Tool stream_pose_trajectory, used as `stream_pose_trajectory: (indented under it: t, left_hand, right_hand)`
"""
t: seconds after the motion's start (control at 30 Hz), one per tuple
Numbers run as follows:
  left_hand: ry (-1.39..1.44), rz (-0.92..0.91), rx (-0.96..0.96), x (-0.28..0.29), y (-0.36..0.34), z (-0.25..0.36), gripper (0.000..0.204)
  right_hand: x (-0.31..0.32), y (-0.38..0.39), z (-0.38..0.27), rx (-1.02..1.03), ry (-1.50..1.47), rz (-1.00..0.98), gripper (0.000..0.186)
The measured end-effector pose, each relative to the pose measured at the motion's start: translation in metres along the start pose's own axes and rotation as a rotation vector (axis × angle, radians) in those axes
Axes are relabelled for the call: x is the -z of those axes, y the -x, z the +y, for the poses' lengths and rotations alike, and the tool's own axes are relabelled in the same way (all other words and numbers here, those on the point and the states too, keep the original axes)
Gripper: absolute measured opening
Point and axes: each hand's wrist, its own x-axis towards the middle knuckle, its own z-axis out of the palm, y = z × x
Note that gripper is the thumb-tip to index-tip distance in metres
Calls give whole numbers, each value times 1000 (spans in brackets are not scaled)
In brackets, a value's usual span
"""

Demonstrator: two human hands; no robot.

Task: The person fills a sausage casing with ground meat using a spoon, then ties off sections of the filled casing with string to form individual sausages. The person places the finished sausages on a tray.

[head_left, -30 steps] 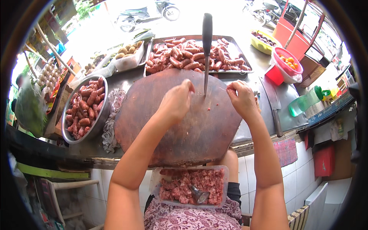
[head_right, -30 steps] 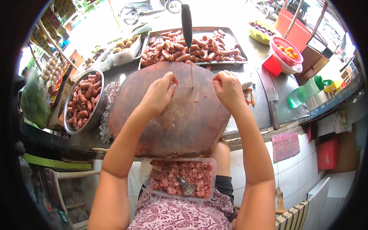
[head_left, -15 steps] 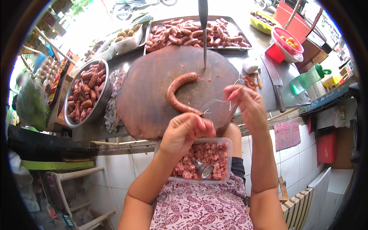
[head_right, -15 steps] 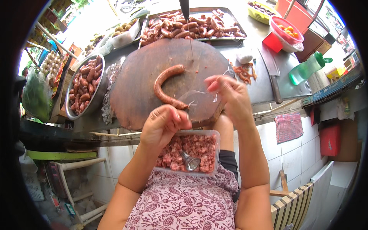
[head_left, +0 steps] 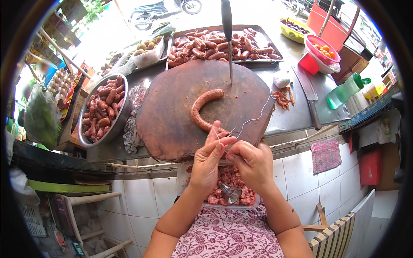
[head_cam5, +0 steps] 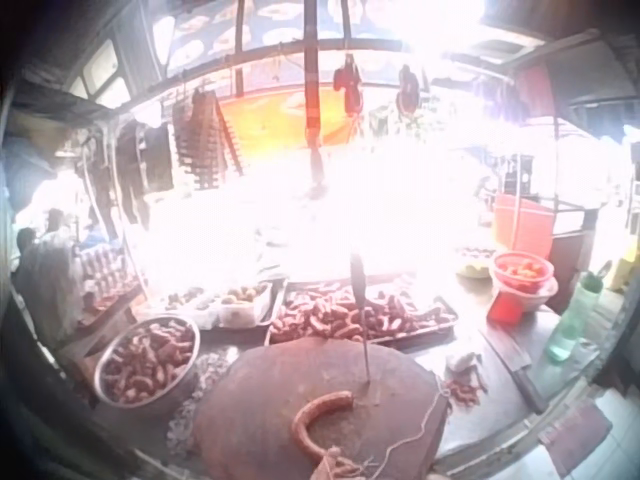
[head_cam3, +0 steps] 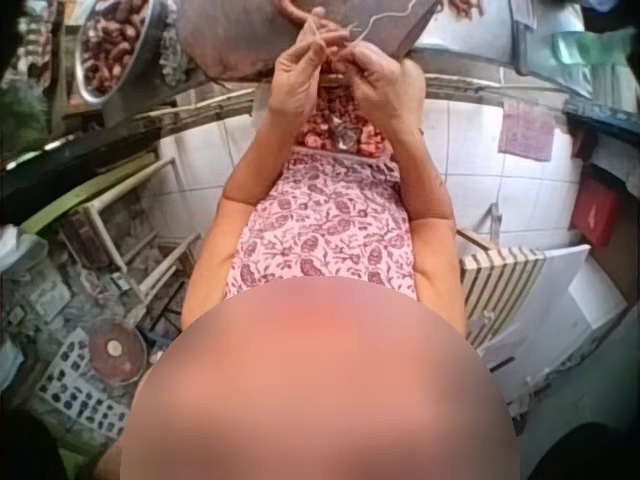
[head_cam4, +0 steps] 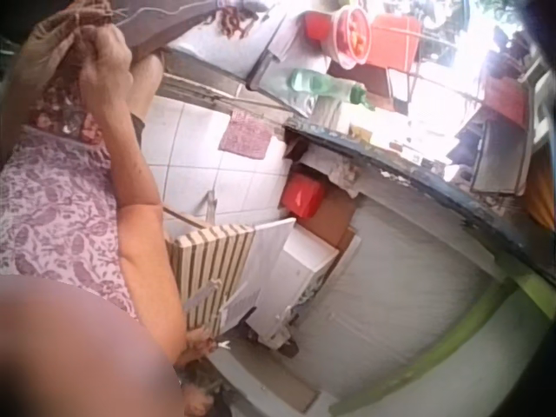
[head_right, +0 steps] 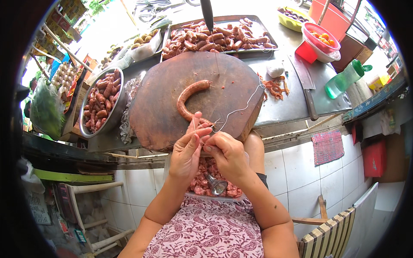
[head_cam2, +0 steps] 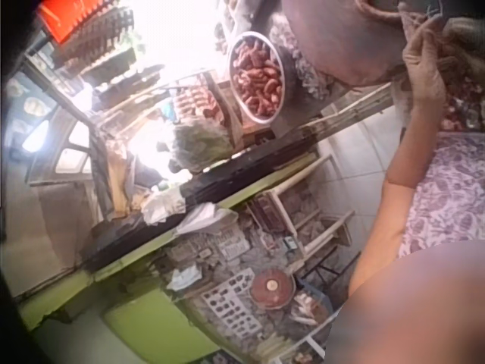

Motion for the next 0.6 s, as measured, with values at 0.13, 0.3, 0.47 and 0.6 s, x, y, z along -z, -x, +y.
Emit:
stream_pose_trajectory:
  t: [0.13,0.3,0.47,0.6]
  left_hand:
    - [-1017,-87,-196,13,4,40,68]
    - [-345,-32,115,13,19,55,69]
    - [456,-224,211,12,18,40,53]
    - [68,-337,511,13,24,47,41]
  right_hand:
    - [19,9,1,99,170,-77,9]
    - [29,16,-5,58,73,-330,11]
    - [22,-7,-12,149,94,-5,8]
    - [13,-21,-16,212,-97,-37,8]
